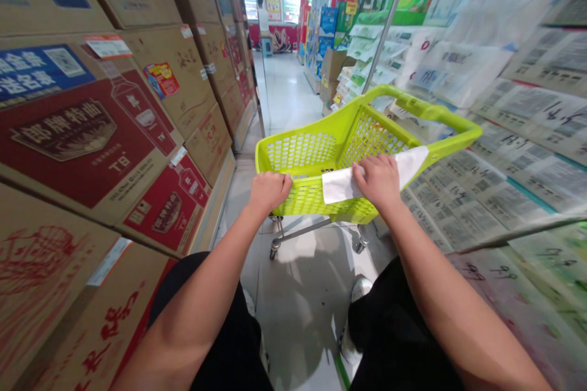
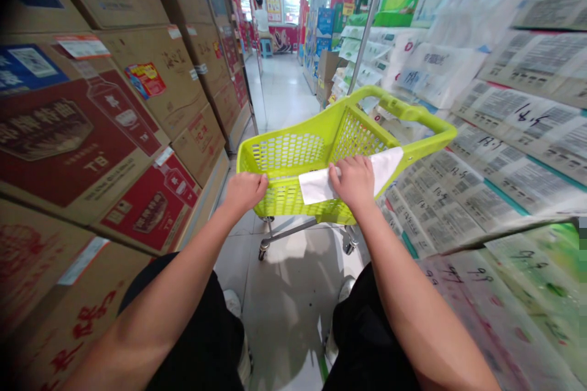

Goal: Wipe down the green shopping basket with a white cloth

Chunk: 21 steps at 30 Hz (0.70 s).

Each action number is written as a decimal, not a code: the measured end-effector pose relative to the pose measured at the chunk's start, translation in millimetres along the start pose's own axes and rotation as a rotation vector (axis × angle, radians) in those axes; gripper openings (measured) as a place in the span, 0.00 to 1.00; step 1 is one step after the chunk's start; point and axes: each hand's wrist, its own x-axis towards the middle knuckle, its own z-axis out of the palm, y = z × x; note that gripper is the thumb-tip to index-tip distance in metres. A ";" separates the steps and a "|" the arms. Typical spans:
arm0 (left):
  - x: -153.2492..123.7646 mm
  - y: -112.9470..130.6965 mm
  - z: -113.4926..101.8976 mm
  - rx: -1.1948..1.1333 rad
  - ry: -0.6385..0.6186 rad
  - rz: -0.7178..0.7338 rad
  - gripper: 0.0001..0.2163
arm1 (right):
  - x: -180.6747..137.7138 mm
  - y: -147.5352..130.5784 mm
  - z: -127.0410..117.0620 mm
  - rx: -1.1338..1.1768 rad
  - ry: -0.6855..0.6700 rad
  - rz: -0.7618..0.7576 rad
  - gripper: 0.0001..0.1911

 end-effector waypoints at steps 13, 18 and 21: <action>2.1 -7.5 4.6 0.029 0.021 -0.022 0.30 | -4.7 -46.7 7.8 0.027 -0.030 -0.105 0.21; 6.4 -14.3 5.1 0.042 0.011 -0.021 0.31 | 4.2 18.8 0.1 -0.056 0.091 0.033 0.21; 10.7 -16.7 2.5 0.035 -0.020 -0.031 0.31 | 5.3 46.7 -7.5 -0.071 0.164 0.083 0.19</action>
